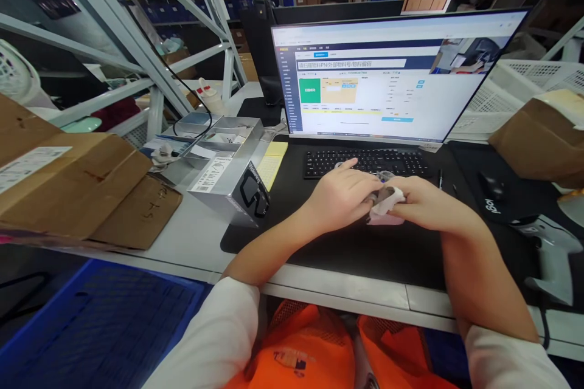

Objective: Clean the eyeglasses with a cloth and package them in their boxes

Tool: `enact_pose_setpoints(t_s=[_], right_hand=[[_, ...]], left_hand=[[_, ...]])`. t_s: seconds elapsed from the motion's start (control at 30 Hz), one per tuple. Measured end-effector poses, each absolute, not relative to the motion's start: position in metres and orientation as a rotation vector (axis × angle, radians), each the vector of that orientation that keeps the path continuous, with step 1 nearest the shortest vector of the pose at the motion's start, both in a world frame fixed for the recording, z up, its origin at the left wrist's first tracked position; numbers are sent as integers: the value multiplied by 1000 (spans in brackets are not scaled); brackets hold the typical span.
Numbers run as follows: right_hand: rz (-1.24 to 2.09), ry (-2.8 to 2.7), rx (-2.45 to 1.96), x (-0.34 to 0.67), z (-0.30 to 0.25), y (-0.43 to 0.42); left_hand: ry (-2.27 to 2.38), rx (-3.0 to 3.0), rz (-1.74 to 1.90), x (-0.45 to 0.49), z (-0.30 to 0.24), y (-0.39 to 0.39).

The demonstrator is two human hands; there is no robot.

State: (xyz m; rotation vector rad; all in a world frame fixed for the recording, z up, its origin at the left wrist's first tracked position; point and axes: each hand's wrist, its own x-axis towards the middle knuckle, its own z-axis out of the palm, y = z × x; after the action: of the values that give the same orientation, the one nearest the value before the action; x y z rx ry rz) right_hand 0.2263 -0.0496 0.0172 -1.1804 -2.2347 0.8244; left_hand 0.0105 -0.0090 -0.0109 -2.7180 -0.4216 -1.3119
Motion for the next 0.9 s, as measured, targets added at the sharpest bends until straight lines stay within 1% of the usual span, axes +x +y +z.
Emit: enact_pose_setpoints(t_s=[0.1,0.17,0.27,0.37,0.53,0.73,0.9], right_hand=[[680,-2074,-1216,222,17,-51],[641,-2047,-1215,220,16,-50],[766,-2166,-1216,224,15,-47],[921,-2242,-1251,237,19,-45],[903,-2124,-1300,260,25,-44],[999,-2019,-1235,271,25,-43],[1067,-1813,-1122,276,22,-44]], left_hand=[[-484,-2648,-1411,5,-5,-8],[-489,-2628,-1438,3,-3,-7],[-445,-2675,-1421,3,-3,-5],[-532,-2773,-1393,1,-3,-1],[-732,-2803,-1588,-3,-1,5],[-731,-2693,-1739,-5,-4,10],[-677,-2629,-1875,-5,-6,13]])
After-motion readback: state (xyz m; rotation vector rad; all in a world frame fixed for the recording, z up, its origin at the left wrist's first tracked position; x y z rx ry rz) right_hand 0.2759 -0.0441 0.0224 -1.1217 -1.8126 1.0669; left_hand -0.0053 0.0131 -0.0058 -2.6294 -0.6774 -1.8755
